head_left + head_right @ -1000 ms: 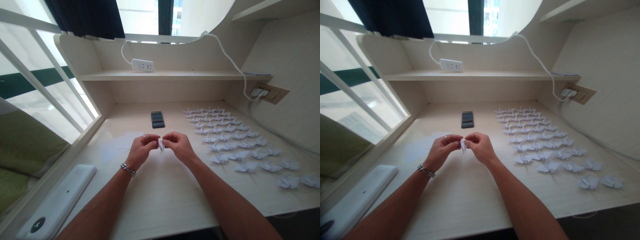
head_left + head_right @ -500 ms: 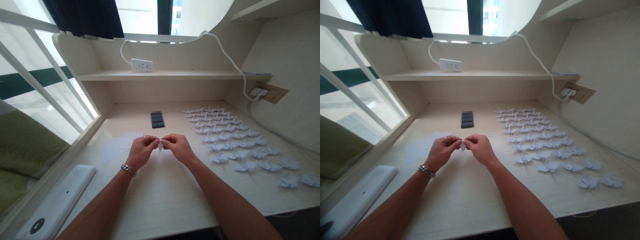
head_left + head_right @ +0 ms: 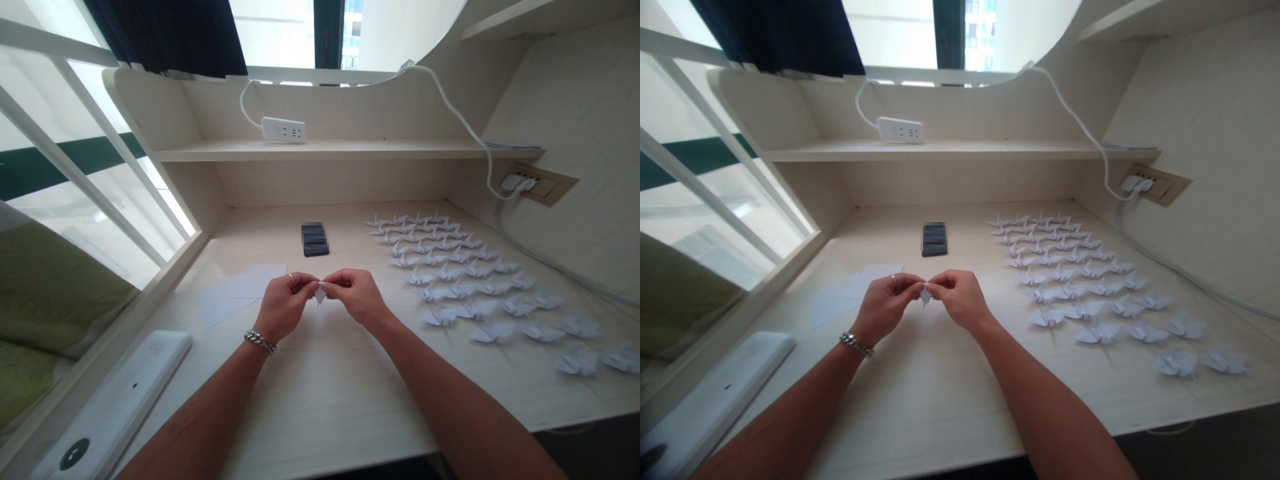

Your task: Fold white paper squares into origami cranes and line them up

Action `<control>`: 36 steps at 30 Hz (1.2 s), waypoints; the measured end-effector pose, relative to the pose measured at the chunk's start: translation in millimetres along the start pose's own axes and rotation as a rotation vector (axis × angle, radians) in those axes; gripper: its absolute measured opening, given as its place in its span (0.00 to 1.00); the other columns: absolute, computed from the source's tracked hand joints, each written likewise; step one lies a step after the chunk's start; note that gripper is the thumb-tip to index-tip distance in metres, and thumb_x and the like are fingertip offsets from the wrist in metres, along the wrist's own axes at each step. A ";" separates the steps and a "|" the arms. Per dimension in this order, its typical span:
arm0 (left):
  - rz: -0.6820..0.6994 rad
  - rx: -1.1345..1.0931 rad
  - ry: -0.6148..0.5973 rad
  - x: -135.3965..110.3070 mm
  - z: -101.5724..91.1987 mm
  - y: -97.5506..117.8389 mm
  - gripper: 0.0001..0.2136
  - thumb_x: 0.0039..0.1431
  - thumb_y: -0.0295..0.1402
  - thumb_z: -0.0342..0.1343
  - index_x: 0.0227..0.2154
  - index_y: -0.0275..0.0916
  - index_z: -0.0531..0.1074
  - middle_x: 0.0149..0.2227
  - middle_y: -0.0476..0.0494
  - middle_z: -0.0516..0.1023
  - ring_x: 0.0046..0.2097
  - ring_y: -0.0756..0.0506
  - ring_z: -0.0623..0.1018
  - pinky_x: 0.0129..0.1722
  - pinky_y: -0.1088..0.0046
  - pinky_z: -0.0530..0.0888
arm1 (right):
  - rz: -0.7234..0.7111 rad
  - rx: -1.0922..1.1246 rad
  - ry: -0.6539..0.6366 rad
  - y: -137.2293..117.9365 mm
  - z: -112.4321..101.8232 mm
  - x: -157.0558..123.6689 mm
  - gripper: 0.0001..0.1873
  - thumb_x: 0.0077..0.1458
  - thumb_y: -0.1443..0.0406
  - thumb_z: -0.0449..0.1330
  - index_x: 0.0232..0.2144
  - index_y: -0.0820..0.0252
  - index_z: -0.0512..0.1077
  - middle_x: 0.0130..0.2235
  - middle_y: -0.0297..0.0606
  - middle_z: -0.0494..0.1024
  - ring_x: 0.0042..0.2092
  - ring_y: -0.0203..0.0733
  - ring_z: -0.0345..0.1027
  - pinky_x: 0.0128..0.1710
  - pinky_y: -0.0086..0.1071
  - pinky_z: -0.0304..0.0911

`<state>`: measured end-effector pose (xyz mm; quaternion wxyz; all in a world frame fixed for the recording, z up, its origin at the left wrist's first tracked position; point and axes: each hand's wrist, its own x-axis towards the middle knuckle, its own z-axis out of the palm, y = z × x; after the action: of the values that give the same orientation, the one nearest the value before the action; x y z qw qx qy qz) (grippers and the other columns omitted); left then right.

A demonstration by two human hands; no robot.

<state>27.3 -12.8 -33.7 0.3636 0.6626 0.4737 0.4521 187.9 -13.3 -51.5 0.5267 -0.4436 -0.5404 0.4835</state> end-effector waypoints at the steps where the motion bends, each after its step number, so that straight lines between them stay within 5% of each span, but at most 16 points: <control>1: 0.002 0.010 -0.001 0.0 0.0 -0.1 0.05 0.52 0.34 0.60 0.27 0.39 0.79 0.26 0.46 0.81 0.29 0.46 0.78 0.31 0.73 0.73 | 0.004 0.005 0.000 -0.4 0.0 0.0 0.14 0.41 0.58 0.69 0.27 0.64 0.78 0.28 0.41 0.80 0.31 0.42 0.73 0.34 0.36 0.68; 14: 0.025 0.316 0.109 -1.7 0.4 3.4 0.05 0.52 0.31 0.57 0.25 0.38 0.76 0.24 0.48 0.78 0.28 0.47 0.75 0.30 0.72 0.68 | -0.055 -0.014 0.074 0.3 14.1 -5.1 0.08 0.44 0.62 0.67 0.26 0.63 0.77 0.28 0.40 0.80 0.31 0.41 0.72 0.33 0.33 0.67; 18: 0.010 0.197 0.104 -0.3 0.8 2.0 0.05 0.52 0.32 0.58 0.26 0.37 0.77 0.26 0.47 0.79 0.29 0.47 0.76 0.31 0.72 0.70 | -0.014 0.024 -0.022 0.9 10.0 -2.4 0.10 0.45 0.60 0.66 0.26 0.63 0.75 0.25 0.38 0.78 0.29 0.40 0.72 0.32 0.34 0.68; 23: -0.030 -0.127 -0.022 -0.3 4.9 -4.1 0.11 0.52 0.39 0.61 0.33 0.35 0.76 0.32 0.42 0.81 0.35 0.45 0.79 0.35 0.71 0.74 | -0.071 0.030 0.109 1.0 7.9 0.2 0.11 0.47 0.59 0.65 0.27 0.63 0.73 0.26 0.38 0.77 0.29 0.40 0.71 0.32 0.34 0.69; 36: 0.055 0.007 0.035 1.8 2.3 -7.9 0.06 0.54 0.35 0.60 0.29 0.36 0.75 0.29 0.45 0.79 0.32 0.48 0.77 0.34 0.73 0.72 | -0.147 -0.160 -0.008 0.9 6.2 -2.2 0.07 0.49 0.62 0.63 0.30 0.61 0.74 0.31 0.37 0.78 0.34 0.40 0.71 0.35 0.33 0.66</control>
<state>27.4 -9.0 -41.3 0.3404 0.6687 0.4632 0.4716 181.8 -15.7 -52.6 0.5217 -0.4414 -0.6105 0.4004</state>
